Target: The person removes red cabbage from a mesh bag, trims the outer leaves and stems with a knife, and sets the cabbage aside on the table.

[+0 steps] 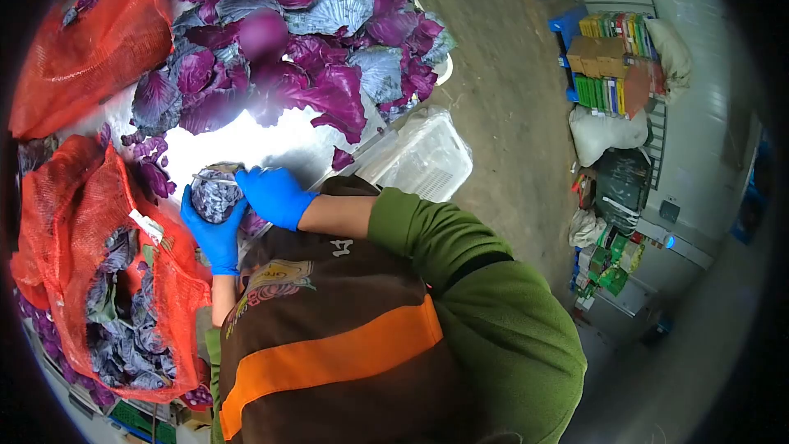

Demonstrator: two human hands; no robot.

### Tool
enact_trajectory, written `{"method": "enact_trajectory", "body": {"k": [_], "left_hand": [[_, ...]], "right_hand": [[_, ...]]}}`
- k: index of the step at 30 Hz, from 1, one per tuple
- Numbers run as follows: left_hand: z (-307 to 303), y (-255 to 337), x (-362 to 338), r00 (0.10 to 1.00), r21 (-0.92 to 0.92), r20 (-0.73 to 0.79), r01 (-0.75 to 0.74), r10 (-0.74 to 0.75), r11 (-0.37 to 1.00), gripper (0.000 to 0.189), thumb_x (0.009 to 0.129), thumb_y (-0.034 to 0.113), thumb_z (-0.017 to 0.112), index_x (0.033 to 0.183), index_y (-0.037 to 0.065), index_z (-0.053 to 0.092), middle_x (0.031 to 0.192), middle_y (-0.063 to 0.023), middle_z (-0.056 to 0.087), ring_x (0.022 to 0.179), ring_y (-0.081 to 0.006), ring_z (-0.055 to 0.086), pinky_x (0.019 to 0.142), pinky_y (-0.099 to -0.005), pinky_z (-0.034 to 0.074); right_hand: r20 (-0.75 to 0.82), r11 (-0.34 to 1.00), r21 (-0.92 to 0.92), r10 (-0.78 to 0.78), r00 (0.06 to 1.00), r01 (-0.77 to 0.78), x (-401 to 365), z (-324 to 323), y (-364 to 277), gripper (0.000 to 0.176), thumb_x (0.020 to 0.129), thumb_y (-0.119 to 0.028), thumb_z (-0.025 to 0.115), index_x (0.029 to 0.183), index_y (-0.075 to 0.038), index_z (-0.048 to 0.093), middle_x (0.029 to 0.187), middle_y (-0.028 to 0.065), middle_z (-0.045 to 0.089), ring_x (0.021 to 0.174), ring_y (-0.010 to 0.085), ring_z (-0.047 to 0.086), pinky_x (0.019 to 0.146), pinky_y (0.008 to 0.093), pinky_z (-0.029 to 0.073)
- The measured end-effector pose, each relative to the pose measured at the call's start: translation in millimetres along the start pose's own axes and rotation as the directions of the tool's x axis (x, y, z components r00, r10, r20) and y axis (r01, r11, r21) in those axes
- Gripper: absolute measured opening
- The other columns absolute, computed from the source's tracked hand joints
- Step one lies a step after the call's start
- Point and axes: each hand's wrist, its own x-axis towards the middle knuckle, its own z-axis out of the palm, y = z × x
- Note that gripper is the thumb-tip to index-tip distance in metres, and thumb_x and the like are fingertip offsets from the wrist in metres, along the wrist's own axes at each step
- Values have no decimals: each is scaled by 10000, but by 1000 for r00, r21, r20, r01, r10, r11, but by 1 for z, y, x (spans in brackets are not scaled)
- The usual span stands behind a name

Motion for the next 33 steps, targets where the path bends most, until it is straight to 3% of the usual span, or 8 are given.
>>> {"method": "enact_trajectory", "body": {"k": [12,17,21,25,26,29,30,33], "left_hand": [[11,-10,-11,990,121,-51,-124,131,985,984,567,212,889,1370,0,362,1329,-170,410,1259,-318,395,1100,-421,287],[6,-9,-16,997,48,-52,-57,59,997,1008,565,247,891,1384,11,354,1360,-185,387,1276,-359,364,1098,-459,271],[12,-9,-5,996,72,-55,-62,66,995,1007,559,258,894,1381,14,365,1348,-187,397,1274,-369,363,1085,-463,282],[15,-7,-10,991,176,-34,-120,127,977,995,553,273,898,1367,18,386,1346,-193,409,1271,-372,367,1079,-468,288],[12,0,-8,986,171,16,-164,164,972,998,543,273,903,1361,16,393,1346,-196,406,1271,-376,367,1081,-471,285],[11,-18,-16,972,66,-44,-228,231,972,991,557,255,900,1369,21,384,1351,-196,403,1274,-365,365,1082,-463,286],[7,-17,-18,994,-34,-74,-78,75,996,998,578,233,894,1386,16,349,1366,-179,393,1284,-330,361,1098,-449,276],[-25,-39,-28,997,-122,-41,59,-65,991,1025,593,221,887,1413,34,302,1355,-151,409,1270,-306,385,1098,-431,294]], "right_hand": [[-33,988,-134,74,997,-78,16,18,-5,132,834,-140,536,943,-66,546,772,139,611,633,287,662,505,396,525],[89,990,60,121,989,-126,-7,23,14,161,846,-150,520,976,-54,525,812,174,623,658,345,654,548,454,527],[24,991,55,123,992,-124,2,22,13,154,849,-146,515,966,-47,517,798,184,624,656,363,649,538,463,517],[56,995,33,93,994,-95,-4,40,29,160,845,-144,522,960,-33,531,775,193,619,708,359,658,573,454,530],[102,984,-88,162,981,-154,5,51,34,168,848,-137,514,973,-26,532,769,194,617,729,364,660,587,451,533],[128,984,-45,178,976,-174,7,72,49,175,853,-132,502,985,-20,525,781,205,620,736,375,658,600,464,531],[68,992,-6,122,990,-122,4,76,54,183,868,-138,484,1009,-27,517,806,220,629,745,369,660,602,481,523],[278,928,232,226,934,-293,7,63,54,290,912,-248,499,1088,-18,516,819,212,642,735,366,652,626,459,509]]}}
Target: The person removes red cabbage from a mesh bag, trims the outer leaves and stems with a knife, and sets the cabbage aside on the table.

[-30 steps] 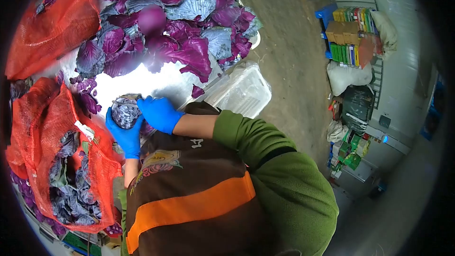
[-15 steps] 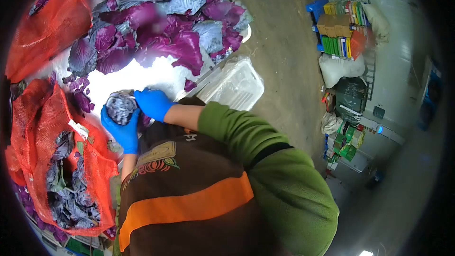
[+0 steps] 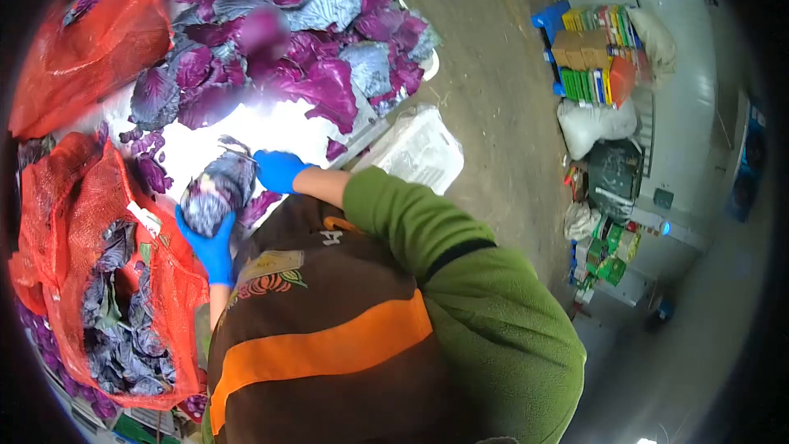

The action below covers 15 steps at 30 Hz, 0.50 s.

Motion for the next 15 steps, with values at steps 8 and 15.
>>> {"method": "enact_trajectory", "body": {"k": [8,15], "left_hand": [[-25,-32,28,855,-460,157,505,-493,730,650,744,101,802,1261,47,412,1219,-116,473,1079,-197,517,920,-341,463],[26,-9,30,936,-478,69,335,-346,812,706,737,220,820,1278,-22,436,1217,-119,480,1133,-205,469,987,-329,385]], "right_hand": [[-4,962,266,69,998,-66,39,13,-31,545,818,-485,653,1040,8,585,873,201,646,751,284,640,696,365,506],[-559,803,475,-42,828,361,99,-98,-101,577,865,-423,651,1213,4,482,827,142,613,740,245,604,701,393,488]]}}
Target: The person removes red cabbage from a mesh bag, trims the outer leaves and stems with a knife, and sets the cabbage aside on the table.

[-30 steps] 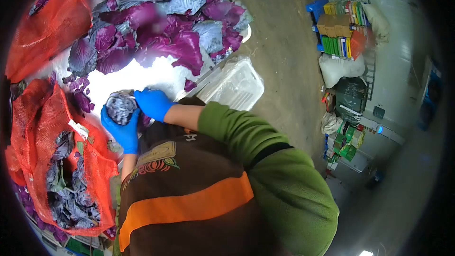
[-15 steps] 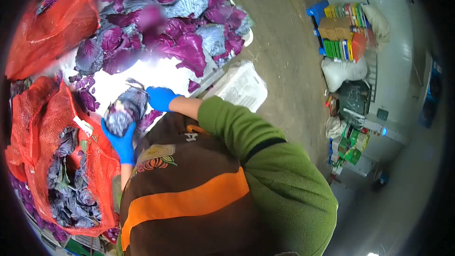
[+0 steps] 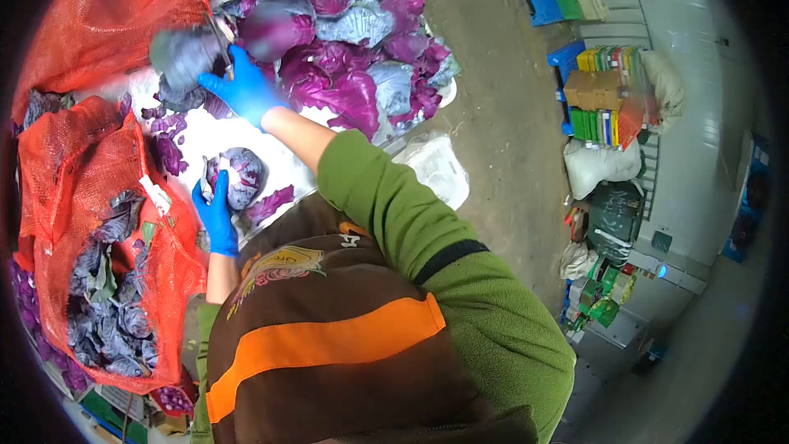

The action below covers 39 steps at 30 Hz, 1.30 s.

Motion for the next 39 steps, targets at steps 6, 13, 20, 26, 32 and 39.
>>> {"method": "enact_trajectory", "body": {"k": [6,13,20,26,32,39], "left_hand": [[-16,12,-16,915,568,354,-376,195,732,906,630,246,875,1345,-12,382,1320,-242,409,1223,-319,448,1022,-413,385],[15,-6,0,973,-178,89,225,-212,958,777,720,162,831,1315,-3,359,1205,-175,507,1076,-231,553,907,-326,488],[30,-10,-15,992,130,57,102,-110,986,977,668,175,864,1423,-19,275,1282,-215,462,1125,-284,532,951,-363,475],[34,-6,-16,994,50,77,80,-84,995,919,678,191,856,1397,-39,333,1287,-214,492,1125,-255,541,941,-349,480],[35,-21,-11,996,77,69,47,-52,996,936,675,209,859,1404,-32,325,1287,-215,465,1116,-262,537,933,-350,483],[40,-25,-21,999,235,16,-34,31,971,985,645,253,879,1415,6,317,1261,-222,416,1142,-294,493,974,-391,445]], "right_hand": [[333,958,-201,265,905,-206,-75,-67,25,375,992,-325,465,1249,-60,534,934,132,644,781,199,626,725,359,495],[329,972,-213,168,929,-100,-148,-79,43,427,987,-349,435,1326,-101,511,1082,181,646,842,278,655,805,378,499],[343,835,-544,135,930,79,-157,-71,22,458,982,-393,409,1370,-156,463,1019,186,657,869,356,648,730,454,502],[328,736,-661,114,938,142,-159,-66,23,469,960,-389,462,1353,-134,479,884,148,657,755,306,651,633,426,498],[284,650,-721,-38,958,239,-155,-54,33,468,929,-368,514,1324,-116,507,806,100,614,714,264,624,611,406,481],[229,612,-779,76,970,136,-132,-39,31,418,926,-351,539,1280,-131,549,868,111,645,799,278,643,668,393,507]]}}
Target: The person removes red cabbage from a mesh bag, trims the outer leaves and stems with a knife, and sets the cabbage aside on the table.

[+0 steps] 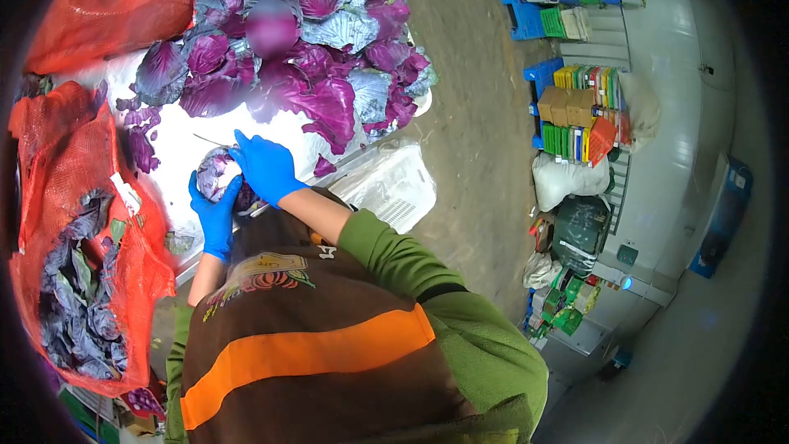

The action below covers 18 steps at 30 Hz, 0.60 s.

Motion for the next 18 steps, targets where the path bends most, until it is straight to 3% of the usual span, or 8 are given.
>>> {"method": "enact_trajectory", "body": {"k": [5,7,8,10,13,14,16,18], "left_hand": [[-15,1,9,997,19,75,-31,30,999,1011,627,251,884,1417,6,303,1258,-206,425,1155,-300,486,991,-386,429],[-22,20,13,893,275,170,-449,417,850,977,620,236,880,1395,0,333,1273,-186,434,1169,-303,480,1011,-380,407],[-27,22,18,907,139,333,-320,260,937,933,629,220,871,1377,-3,360,1305,-175,431,1198,-301,466,1031,-378,387],[-34,26,25,882,127,429,-274,196,953,888,653,218,859,1365,-6,376,1322,-181,429,1223,-296,451,1040,-379,378],[-32,17,24,885,214,362,-385,293,898,883,660,220,856,1366,-4,375,1315,-173,437,1226,-291,451,1043,-376,377],[-31,26,21,908,157,338,-315,249,936,879,657,231,860,1355,-8,382,1316,-170,437,1230,-294,446,1048,-376,371],[-30,18,14,893,132,337,-359,299,924,887,634,208,865,1354,5,388,1329,-171,428,1244,-299,434,1062,-378,357],[-30,26,-10,846,61,389,-419,365,906,890,614,176,863,1355,24,394,1333,-174,421,1256,-297,423,1073,-375,345]], "right_hand": [[-64,936,347,-45,997,65,2,7,13,449,907,-437,536,1215,-113,585,980,142,675,872,297,660,703,389,513],[23,952,300,-67,997,57,5,-8,14,434,898,-429,560,1211,-130,593,978,124,682,853,286,666,703,379,520],[118,964,261,-84,989,50,2,-12,14,422,889,-422,584,1208,-147,601,977,106,689,834,276,673,703,369,526],[84,949,310,-91,992,61,7,-13,16,407,870,-409,604,1207,-181,601,930,105,692,801,284,675,689,368,528],[18,960,223,-179,984,170,15,-5,15,337,833,-368,630,1131,-212,646,882,99,688,785,272,673,678,371,529],[18,952,270,-155,988,145,21,-6,15,292,840,-360,624,1077,-198,673,869,98,687,782,290,669,686,401,523],[90,984,174,28,996,-44,43,6,28,292,810,-372,637,1004,-160,689,889,123,680,819,315,655,726,413,514],[167,964,241,71,983,-111,53,21,50,305,817,-396,630,988,-150,687,907,133,677,845,321,648,749,419,507]]}}
